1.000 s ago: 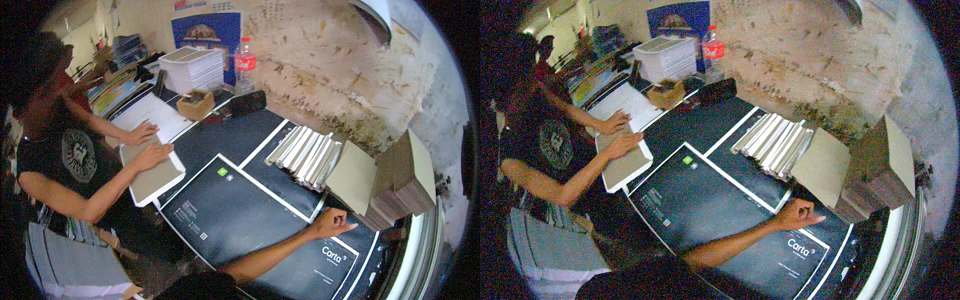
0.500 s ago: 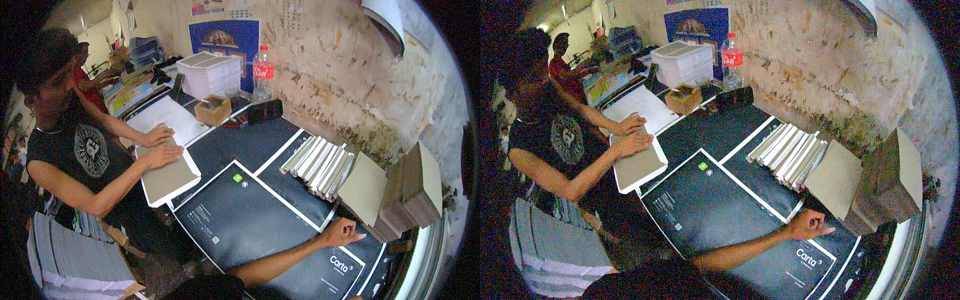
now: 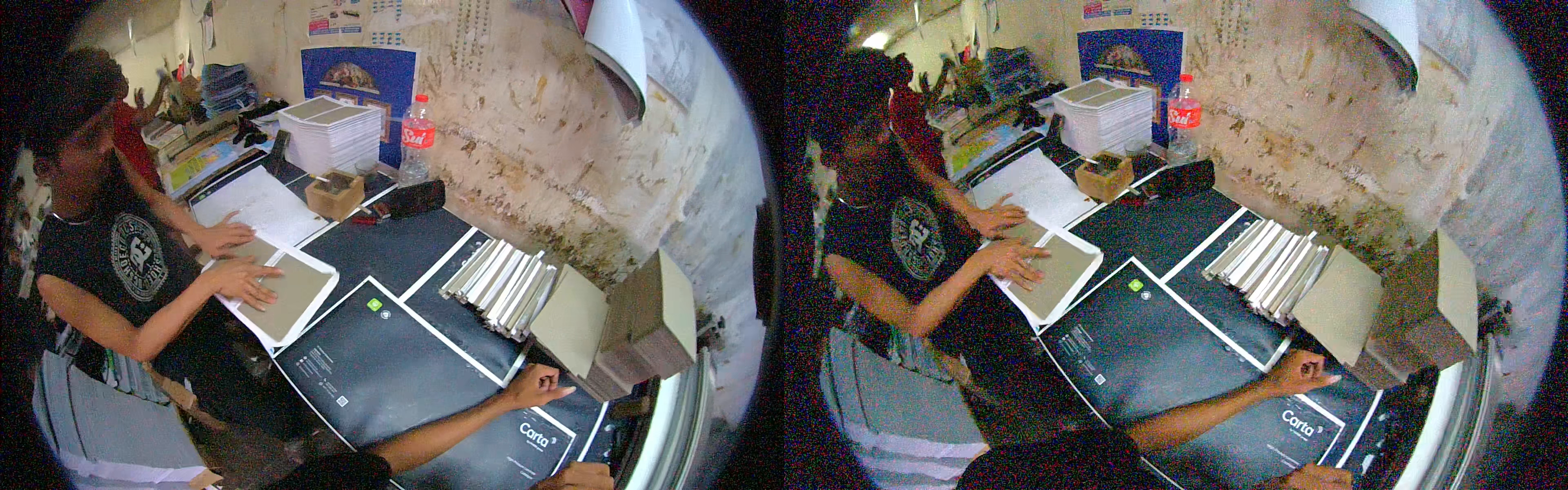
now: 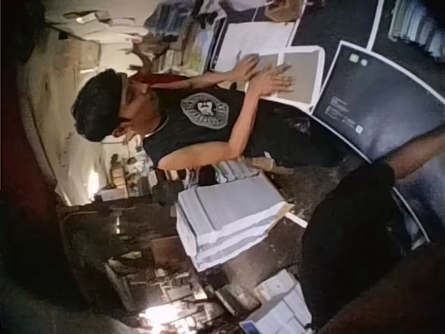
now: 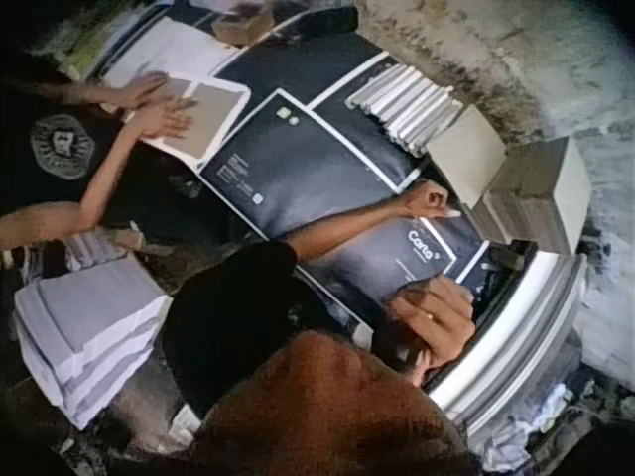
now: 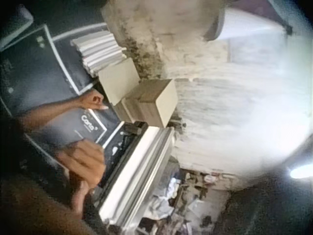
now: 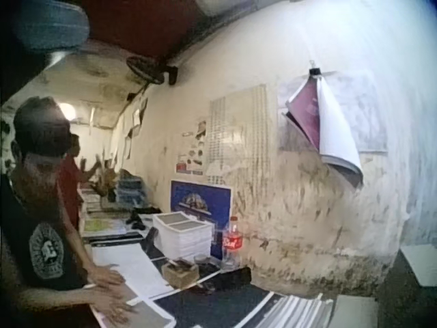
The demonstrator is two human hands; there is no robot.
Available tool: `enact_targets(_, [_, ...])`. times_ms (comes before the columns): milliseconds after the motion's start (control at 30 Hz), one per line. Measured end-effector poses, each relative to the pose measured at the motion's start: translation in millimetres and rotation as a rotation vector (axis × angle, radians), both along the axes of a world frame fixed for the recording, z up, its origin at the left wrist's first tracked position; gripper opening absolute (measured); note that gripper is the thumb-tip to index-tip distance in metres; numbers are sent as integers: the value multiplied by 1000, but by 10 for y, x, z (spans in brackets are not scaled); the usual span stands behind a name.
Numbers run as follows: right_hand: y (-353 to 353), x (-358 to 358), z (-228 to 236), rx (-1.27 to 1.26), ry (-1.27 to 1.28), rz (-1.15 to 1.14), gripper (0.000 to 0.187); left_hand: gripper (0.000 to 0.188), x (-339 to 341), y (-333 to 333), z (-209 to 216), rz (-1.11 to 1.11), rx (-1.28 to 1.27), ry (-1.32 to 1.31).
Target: The person places cardboard sheets onto a large white paper base, aligns the edges by hand on a workbench, and feeds the assembled sheet into a rolling machine.
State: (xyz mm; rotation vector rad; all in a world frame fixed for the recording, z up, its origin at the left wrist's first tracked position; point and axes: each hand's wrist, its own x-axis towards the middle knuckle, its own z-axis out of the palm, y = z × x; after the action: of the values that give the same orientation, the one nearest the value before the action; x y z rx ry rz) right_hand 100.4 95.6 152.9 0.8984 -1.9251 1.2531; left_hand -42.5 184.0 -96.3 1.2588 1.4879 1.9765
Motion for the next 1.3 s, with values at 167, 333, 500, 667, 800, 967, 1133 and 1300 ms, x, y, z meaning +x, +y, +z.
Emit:
enact_targets(167, [-196,252,-70,86,-265,-800,33,49,-51,-37,-95,-52,-85,26])
enact_targets(333, [-378,936,-702,-169,-946,-978,21,47,-112,-60,-30,-67,-170,37])
enact_targets(500, [-677,2394,-1687,-64,-1631,-878,24,39,-12,76,-73,-117,-163,126])
enact_targets(667, [-1664,3730,-3282,-382,-1998,-1210,34,10,42,265,-450,-170,7,212])
enact_targets(800, [-2482,4633,-4008,-391,-2033,-1571,43,5,-188,248,-455,-162,1,215])
enact_targets(967, [-2397,5241,-3212,-467,-1494,-2063,15,32,-11,-48,-248,-71,-154,443])
enact_targets(1133, [-2038,5057,-2996,-465,-1081,-2469,49,34,-424,76,-172,-114,-84,459])
enact_targets(1300, [-2098,5095,-3467,-731,-1386,-2354,110,35,-351,112,-287,-119,-135,480])
